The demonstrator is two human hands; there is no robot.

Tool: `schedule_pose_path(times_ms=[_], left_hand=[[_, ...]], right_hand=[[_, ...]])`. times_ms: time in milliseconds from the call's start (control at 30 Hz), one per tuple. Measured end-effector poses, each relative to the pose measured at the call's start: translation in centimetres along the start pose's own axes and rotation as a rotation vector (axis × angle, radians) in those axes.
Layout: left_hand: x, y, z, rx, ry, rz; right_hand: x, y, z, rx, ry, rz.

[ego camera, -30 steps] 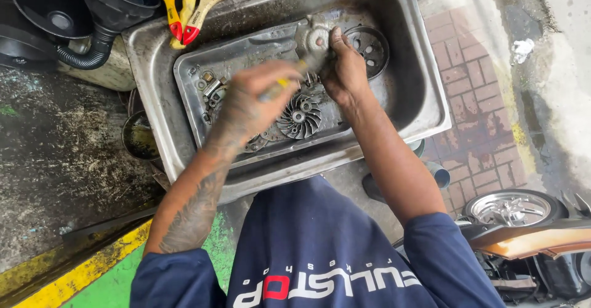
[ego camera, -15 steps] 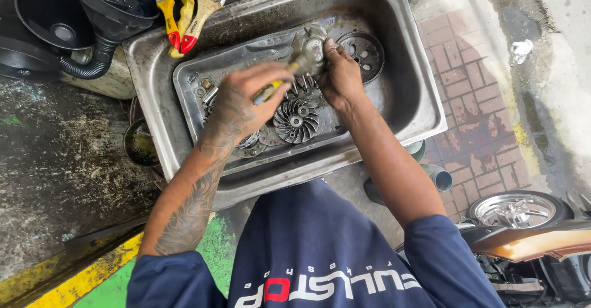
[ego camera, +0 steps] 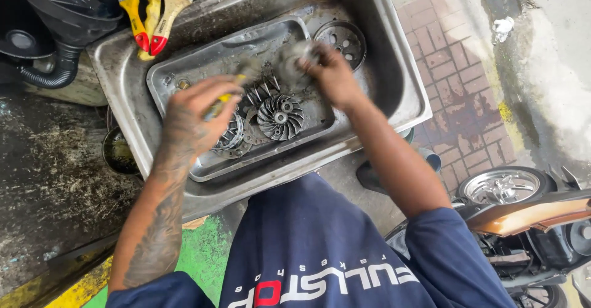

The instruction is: Cleaning motorcycle CVT components using a brush and cleaning solution in a metal tray

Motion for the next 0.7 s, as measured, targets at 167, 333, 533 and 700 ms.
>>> schedule_pose_path(times_ms=[167, 333, 533, 700], left_hand=[[3.2, -5.0, 0.6, -0.010, -0.104, 0.150], [5.2, -5.3, -0.8, 0.001, -0.205, 0.104], [4.8, -5.0, -1.7, 0.011, -0.229, 0.045], [2.1, 0.3, -8.4, -0.176, -0.345, -0.170]], right_hand=[[-5.8, -11.0, 0.8, 0.789, -0.303, 0.174], [-8.5, -12.0, 4.0, 1.252, -0.216, -0.050], [-5.1, -2.3, -0.4, 1.753, -0.166, -0.207], [-3.4, 5.5, 2.3, 1.738, -0.163, -0.712]])
Point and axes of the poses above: each hand's wrist, its own x-axis away from the middle knuckle, its own y-axis out of the palm, z = x × y, the point moved 5 cm from there along -x, towards the middle knuckle, and after that the axes turned 1 degree about -y, right-handed, at the moved point
